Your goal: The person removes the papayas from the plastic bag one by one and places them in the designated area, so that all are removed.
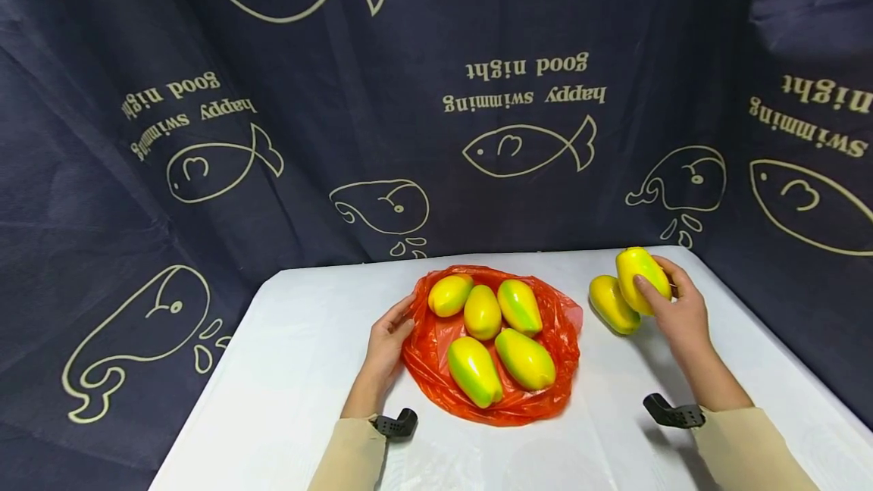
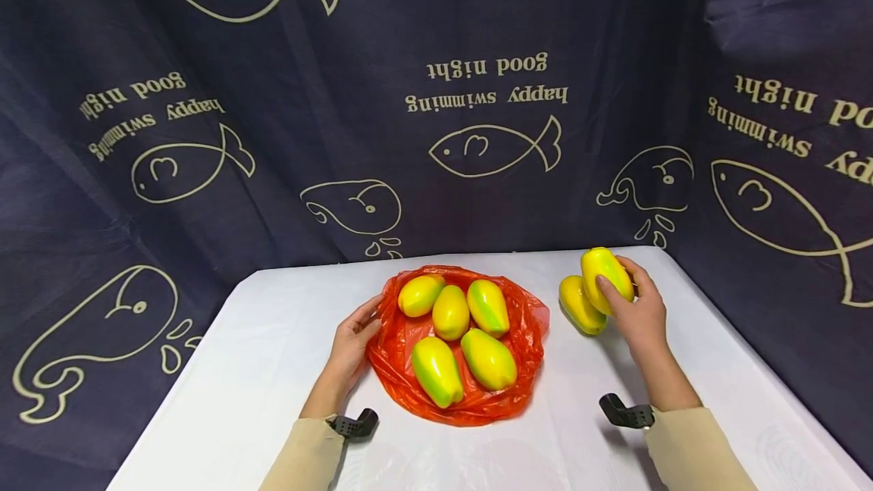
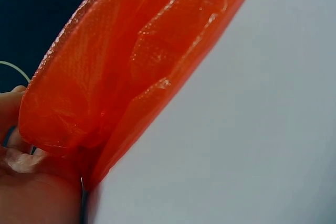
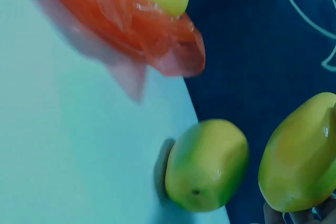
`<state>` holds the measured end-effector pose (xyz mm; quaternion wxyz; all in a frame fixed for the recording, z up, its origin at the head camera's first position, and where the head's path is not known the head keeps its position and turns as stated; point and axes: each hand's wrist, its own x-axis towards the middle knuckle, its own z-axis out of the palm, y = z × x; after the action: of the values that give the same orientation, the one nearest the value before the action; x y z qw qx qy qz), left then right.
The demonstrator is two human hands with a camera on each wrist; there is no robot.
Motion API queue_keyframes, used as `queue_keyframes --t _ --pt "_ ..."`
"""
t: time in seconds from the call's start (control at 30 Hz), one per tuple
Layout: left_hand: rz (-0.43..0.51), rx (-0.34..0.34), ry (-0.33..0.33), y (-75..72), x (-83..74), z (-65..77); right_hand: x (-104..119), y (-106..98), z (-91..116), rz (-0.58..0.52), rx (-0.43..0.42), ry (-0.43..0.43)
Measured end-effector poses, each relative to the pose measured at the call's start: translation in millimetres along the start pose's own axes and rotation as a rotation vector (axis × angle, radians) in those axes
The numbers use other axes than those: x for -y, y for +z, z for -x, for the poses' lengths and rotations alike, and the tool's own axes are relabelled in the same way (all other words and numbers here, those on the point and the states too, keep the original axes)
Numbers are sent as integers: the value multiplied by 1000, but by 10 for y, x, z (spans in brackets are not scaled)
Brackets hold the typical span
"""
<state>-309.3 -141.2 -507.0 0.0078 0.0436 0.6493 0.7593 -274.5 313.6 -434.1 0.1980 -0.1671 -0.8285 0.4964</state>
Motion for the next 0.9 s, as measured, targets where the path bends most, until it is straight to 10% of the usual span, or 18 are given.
queue_keyframes --t 0.9 --pt "26 -1 7 12 -18 14 -402 -98 -249 309 62 31"
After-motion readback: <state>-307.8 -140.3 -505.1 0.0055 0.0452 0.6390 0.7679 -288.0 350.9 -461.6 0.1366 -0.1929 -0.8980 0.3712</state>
